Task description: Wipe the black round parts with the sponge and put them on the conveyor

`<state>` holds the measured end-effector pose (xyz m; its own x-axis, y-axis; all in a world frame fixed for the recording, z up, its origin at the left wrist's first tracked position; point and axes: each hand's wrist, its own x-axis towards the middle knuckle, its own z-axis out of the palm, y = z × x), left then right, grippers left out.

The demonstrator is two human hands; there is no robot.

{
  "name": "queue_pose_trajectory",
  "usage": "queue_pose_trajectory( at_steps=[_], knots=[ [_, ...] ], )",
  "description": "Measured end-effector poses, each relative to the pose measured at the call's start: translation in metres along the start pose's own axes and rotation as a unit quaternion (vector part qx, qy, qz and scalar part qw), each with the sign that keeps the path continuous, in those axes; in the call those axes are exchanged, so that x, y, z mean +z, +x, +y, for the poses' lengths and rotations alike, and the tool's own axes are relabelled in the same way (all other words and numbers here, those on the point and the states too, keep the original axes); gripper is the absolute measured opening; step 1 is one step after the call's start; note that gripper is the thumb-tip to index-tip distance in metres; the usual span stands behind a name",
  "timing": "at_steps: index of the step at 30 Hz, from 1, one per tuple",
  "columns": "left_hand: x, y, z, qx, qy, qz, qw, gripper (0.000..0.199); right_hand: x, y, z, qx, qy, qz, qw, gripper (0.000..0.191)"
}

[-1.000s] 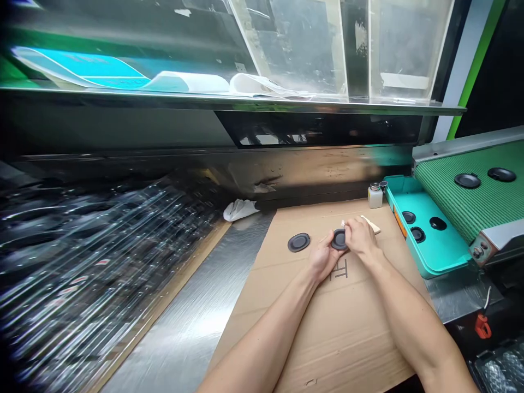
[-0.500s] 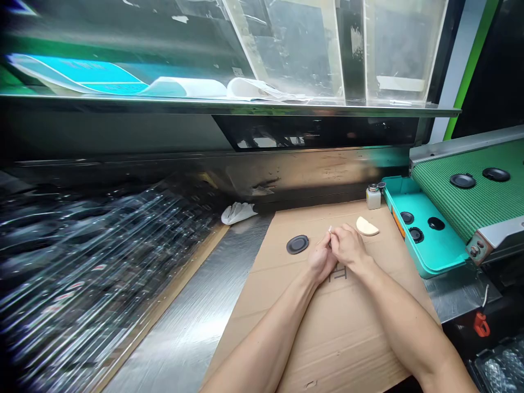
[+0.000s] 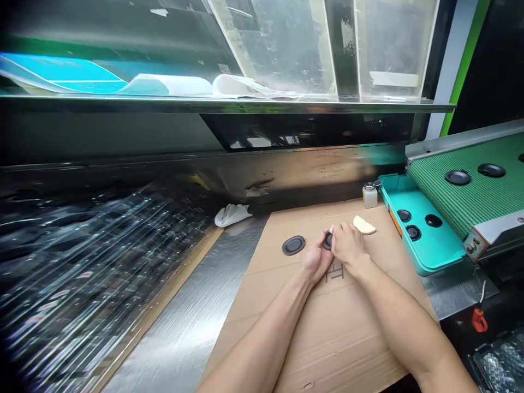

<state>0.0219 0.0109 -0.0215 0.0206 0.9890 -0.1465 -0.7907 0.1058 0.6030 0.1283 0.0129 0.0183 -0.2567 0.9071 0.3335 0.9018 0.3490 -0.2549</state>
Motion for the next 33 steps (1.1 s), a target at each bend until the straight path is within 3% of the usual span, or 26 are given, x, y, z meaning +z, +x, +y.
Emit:
queue_pose_trajectory(
  at_steps=[6,12,14,17,19,21,24,26,27,28,31,33],
  knots=[
    [0.001,-0.002,0.006,-0.003,0.031,0.011,0.999,0.032,-0.012,-0.004,0.001,0.109,0.023,-0.081,0.991,0.026],
    [0.001,-0.002,0.011,-0.007,0.012,0.03,0.999,0.037,-0.02,-0.005,0.003,0.033,0.168,-0.162,0.972,0.015],
    [0.001,-0.001,0.011,-0.003,0.003,0.026,1.0,0.037,-0.02,-0.004,0.004,0.032,0.213,-0.149,0.965,0.014],
    [0.002,0.0,0.01,0.004,-0.006,0.024,1.0,0.037,-0.015,-0.002,0.005,0.066,0.229,-0.063,0.969,0.014],
    [0.002,-0.001,0.01,-0.002,-0.014,0.015,1.0,0.036,-0.009,-0.003,0.002,0.046,0.219,-0.03,0.974,0.015],
    [0.003,-0.002,0.011,-0.011,-0.019,0.001,1.0,0.036,-0.006,-0.006,-0.001,-0.001,0.205,-0.036,0.978,0.015],
    [0.002,-0.004,0.015,-0.005,-0.023,0.003,1.0,0.035,-0.017,-0.011,0.002,-0.044,0.209,-0.156,0.965,0.014],
    [0.001,-0.004,0.019,-0.002,-0.027,0.02,0.999,0.033,-0.031,-0.011,0.013,-0.038,0.197,-0.273,0.941,0.014],
    [0.0,-0.004,0.021,-0.007,-0.03,0.029,0.999,0.032,-0.038,-0.01,0.021,-0.026,0.179,-0.301,0.936,0.017],
    [0.0,-0.003,0.023,-0.014,-0.033,0.035,0.999,0.032,-0.043,-0.009,0.029,-0.004,0.151,-0.29,0.945,0.021],
    [0.001,-0.002,0.026,-0.031,-0.044,0.045,0.998,0.032,-0.043,-0.001,0.05,0.07,0.031,-0.106,0.991,0.03],
    [0.001,-0.002,0.027,-0.036,-0.051,0.046,0.997,0.033,-0.032,0.004,0.059,0.09,-0.03,-0.041,0.995,0.032]
  ],
)
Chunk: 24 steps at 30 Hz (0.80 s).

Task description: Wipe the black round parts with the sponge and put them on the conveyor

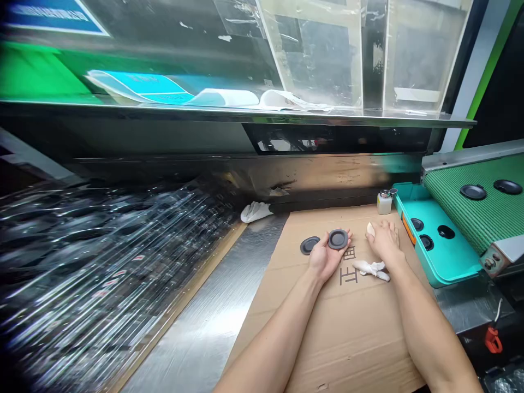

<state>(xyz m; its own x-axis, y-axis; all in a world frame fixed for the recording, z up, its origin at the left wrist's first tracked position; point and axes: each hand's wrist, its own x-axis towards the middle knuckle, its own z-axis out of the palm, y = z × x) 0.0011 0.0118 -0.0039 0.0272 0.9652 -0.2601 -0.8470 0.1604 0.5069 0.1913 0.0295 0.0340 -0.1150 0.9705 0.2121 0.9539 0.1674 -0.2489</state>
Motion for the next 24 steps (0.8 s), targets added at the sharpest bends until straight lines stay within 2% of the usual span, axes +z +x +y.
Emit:
queue_pose_trajectory(
  at_steps=[2,4,6,8,11,13,17,18,22,24],
  knots=[
    [0.0,0.0,0.0,-0.003,-0.005,0.0,1.0,0.035,0.012,0.003,-0.001,-0.007,0.002,-0.01,1.0,0.034],
    [0.0,0.001,-0.001,-0.003,-0.008,0.003,1.0,0.036,0.019,0.001,-0.01,-0.021,0.069,-0.003,0.997,0.037],
    [0.0,0.001,-0.003,0.005,-0.011,0.005,1.0,0.036,0.022,-0.006,-0.026,-0.047,0.159,0.021,0.986,0.049],
    [0.001,0.001,-0.005,0.012,-0.01,-0.003,1.0,0.037,0.022,-0.016,-0.046,-0.099,0.213,0.002,0.972,0.057],
    [0.002,-0.001,-0.007,-0.009,-0.002,-0.031,0.999,0.038,0.019,-0.027,-0.07,-0.158,0.181,-0.072,0.968,0.037],
    [0.003,-0.004,-0.009,-0.019,0.001,-0.048,0.999,0.038,0.017,-0.027,-0.078,-0.137,0.114,-0.072,0.981,0.034],
    [0.005,-0.008,-0.011,-0.013,0.017,-0.042,0.999,0.036,0.013,-0.018,-0.079,-0.025,0.036,-0.027,0.999,0.042],
    [0.005,-0.008,-0.012,-0.016,0.023,-0.041,0.999,0.036,0.012,-0.016,-0.078,-0.019,0.033,-0.032,0.999,0.044],
    [0.004,-0.007,-0.01,-0.023,0.026,-0.047,0.998,0.04,0.013,-0.018,-0.075,-0.064,0.027,-0.067,0.995,0.043],
    [0.003,-0.006,-0.008,-0.004,0.021,-0.024,0.999,0.039,0.013,-0.02,-0.076,-0.028,0.015,-0.061,0.998,0.045]
  ],
)
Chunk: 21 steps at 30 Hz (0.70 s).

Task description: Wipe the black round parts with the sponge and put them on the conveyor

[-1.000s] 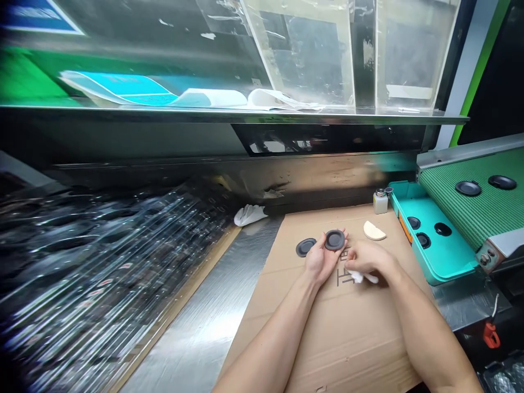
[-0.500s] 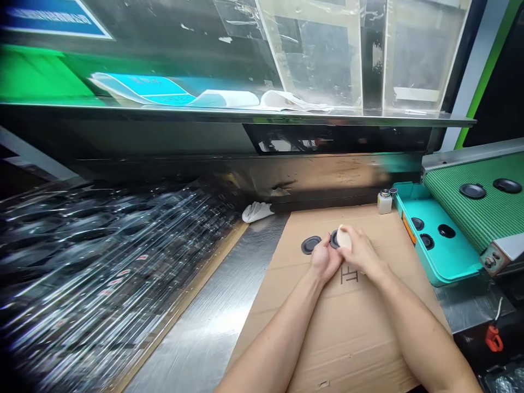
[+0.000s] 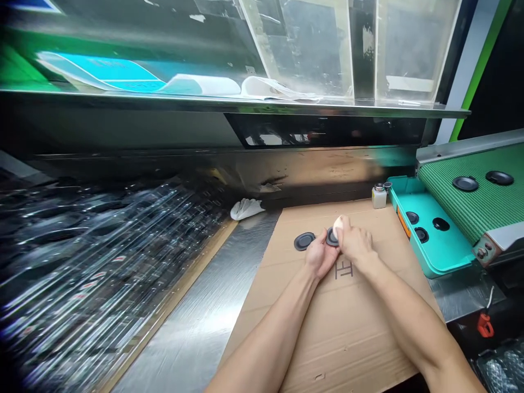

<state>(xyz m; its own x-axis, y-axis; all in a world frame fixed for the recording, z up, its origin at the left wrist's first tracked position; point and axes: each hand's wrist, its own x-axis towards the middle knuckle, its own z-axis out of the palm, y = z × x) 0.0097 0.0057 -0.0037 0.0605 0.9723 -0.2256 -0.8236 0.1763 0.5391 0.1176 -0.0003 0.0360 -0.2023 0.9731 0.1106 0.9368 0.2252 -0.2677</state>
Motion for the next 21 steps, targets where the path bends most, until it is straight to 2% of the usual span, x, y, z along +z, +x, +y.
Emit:
queue_pose_trajectory(
  at_steps=[2,5,9,12,13,17,21],
  knots=[
    [-0.001,0.001,0.002,0.007,-0.005,0.02,1.0,0.04,0.001,-0.002,-0.002,0.02,-0.011,-0.002,1.0,0.046],
    [-0.001,0.0,0.004,-0.012,-0.009,0.025,1.0,0.044,0.003,-0.003,-0.004,-0.019,-0.015,-0.022,0.999,0.045],
    [0.0,-0.001,0.004,0.011,-0.007,0.052,0.999,0.04,0.005,-0.005,-0.004,0.011,-0.007,-0.015,1.0,0.044],
    [0.0,-0.002,0.005,-0.025,0.002,0.036,0.999,0.045,0.006,-0.004,0.003,-0.056,0.015,-0.03,0.998,0.044],
    [0.0,-0.002,0.007,-0.026,0.002,0.038,0.999,0.045,0.006,-0.003,0.008,-0.057,0.022,-0.029,0.998,0.044],
    [-0.004,-0.003,0.013,0.0,0.002,0.04,0.999,0.041,-0.001,0.01,0.038,0.063,0.054,0.02,0.996,0.044],
    [-0.004,-0.009,0.018,-0.03,-0.009,-0.008,0.999,0.043,-0.009,0.018,0.066,0.127,0.081,0.052,0.987,0.044]
  ],
)
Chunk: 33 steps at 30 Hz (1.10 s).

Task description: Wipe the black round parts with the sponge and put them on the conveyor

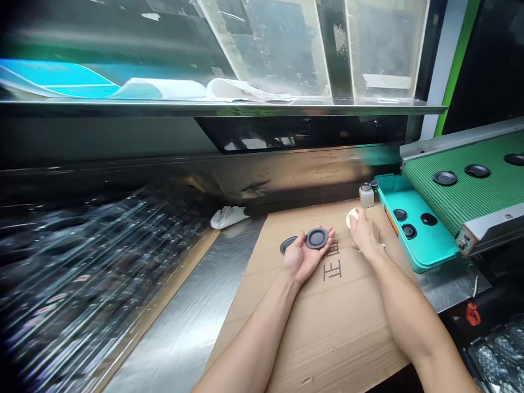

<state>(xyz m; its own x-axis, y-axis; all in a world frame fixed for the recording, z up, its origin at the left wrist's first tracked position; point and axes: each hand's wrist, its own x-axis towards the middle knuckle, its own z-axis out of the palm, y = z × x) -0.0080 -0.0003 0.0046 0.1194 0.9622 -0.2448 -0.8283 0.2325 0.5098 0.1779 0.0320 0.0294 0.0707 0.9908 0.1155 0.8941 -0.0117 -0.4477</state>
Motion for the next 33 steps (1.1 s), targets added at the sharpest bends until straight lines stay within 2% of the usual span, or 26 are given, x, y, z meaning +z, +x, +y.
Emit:
queue_pose_trajectory(
  at_steps=[2,4,6,7,8,9,11,13,15,18,22,24,26,29,33],
  knots=[
    [0.003,-0.005,-0.001,-0.021,0.006,-0.036,0.999,0.04,-0.001,0.003,0.006,0.011,-0.015,-0.014,1.0,0.043],
    [0.007,-0.01,-0.004,-0.012,0.052,-0.062,0.997,0.038,0.0,0.003,0.008,0.013,-0.035,-0.035,0.999,0.042],
    [0.012,-0.014,-0.01,0.061,0.148,-0.057,0.986,0.044,0.0,0.002,0.008,0.011,-0.049,-0.045,0.998,0.041],
    [0.014,-0.016,-0.013,0.12,0.21,-0.048,0.969,0.052,0.0,0.002,0.008,0.011,-0.054,-0.045,0.997,0.041],
    [0.015,-0.018,-0.015,0.188,0.279,-0.039,0.941,0.061,-0.001,0.001,0.007,0.011,-0.059,-0.046,0.997,0.041],
    [0.016,-0.02,-0.018,0.257,0.348,-0.032,0.901,0.07,-0.003,0.001,0.006,0.014,-0.064,-0.046,0.997,0.042],
    [0.016,-0.023,-0.021,0.368,0.466,-0.032,0.804,0.085,-0.009,0.001,0.005,0.016,-0.075,-0.052,0.996,0.044],
    [0.015,-0.024,-0.022,0.431,0.537,-0.038,0.724,0.093,-0.017,0.0,0.004,0.017,-0.089,-0.061,0.994,0.047],
    [0.014,-0.025,-0.021,0.458,0.567,-0.034,0.684,0.097,-0.028,-0.001,0.005,0.019,-0.109,-0.067,0.992,0.05],
    [0.012,-0.024,-0.017,0.464,0.576,-0.012,0.673,0.098,-0.043,-0.006,0.009,-0.015,-0.142,-0.098,0.985,0.049],
    [0.009,-0.021,-0.013,0.465,0.57,0.009,0.677,0.096,-0.048,-0.009,0.013,-0.104,-0.172,-0.186,0.962,0.026],
    [0.008,-0.02,-0.013,0.475,0.567,0.013,0.673,0.098,-0.046,-0.01,0.012,-0.131,-0.159,-0.202,0.958,0.015],
    [0.007,-0.019,-0.013,0.487,0.563,0.014,0.667,0.1,-0.043,-0.01,0.009,-0.163,-0.117,-0.181,0.963,0.007],
    [0.007,-0.019,-0.015,0.489,0.555,0.011,0.673,0.098,-0.04,-0.011,0.002,-0.211,-0.02,-0.093,0.973,0.009],
    [0.009,-0.023,-0.017,0.46,0.532,0.002,0.711,0.086,-0.033,-0.012,-0.008,-0.226,0.1,-0.006,0.969,0.011]
  ],
)
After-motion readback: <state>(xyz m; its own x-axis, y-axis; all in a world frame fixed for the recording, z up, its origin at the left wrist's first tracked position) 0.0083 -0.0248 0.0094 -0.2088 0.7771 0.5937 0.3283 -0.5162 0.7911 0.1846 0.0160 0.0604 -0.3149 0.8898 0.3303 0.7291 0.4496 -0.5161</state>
